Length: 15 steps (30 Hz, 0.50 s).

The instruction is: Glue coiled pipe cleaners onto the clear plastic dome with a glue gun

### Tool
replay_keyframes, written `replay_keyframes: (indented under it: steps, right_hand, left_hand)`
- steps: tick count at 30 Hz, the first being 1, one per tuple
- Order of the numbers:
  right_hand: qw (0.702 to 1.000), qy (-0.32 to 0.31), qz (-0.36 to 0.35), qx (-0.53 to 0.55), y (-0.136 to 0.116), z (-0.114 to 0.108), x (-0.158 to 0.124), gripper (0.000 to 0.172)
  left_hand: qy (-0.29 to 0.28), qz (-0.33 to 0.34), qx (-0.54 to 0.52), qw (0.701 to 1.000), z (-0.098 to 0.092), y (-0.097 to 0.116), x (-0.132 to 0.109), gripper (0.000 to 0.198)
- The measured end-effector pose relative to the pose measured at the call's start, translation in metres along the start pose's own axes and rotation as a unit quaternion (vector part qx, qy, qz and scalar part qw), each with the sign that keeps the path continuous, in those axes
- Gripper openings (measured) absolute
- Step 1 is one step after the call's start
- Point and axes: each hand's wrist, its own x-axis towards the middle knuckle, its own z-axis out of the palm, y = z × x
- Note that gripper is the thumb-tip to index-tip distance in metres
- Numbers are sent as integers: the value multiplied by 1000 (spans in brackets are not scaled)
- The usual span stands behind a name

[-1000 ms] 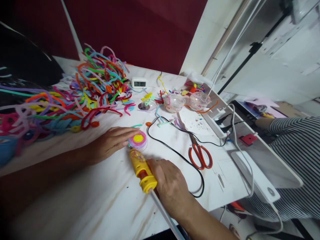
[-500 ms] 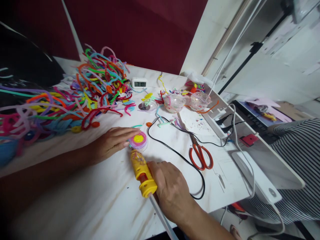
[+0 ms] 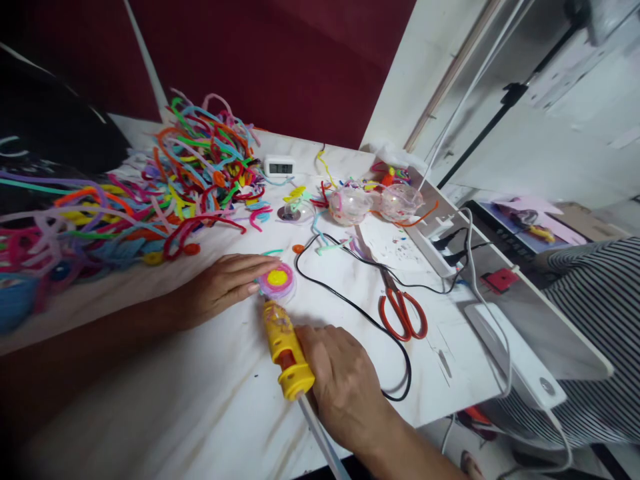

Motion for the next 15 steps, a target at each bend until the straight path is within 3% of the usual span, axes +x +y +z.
replay_keyframes:
  steps: [15]
  right_hand:
    - [1000,4,-22,-7,3,6,1,23]
  left_hand:
    - [-9,-10,1,1000,-2,3,1,43]
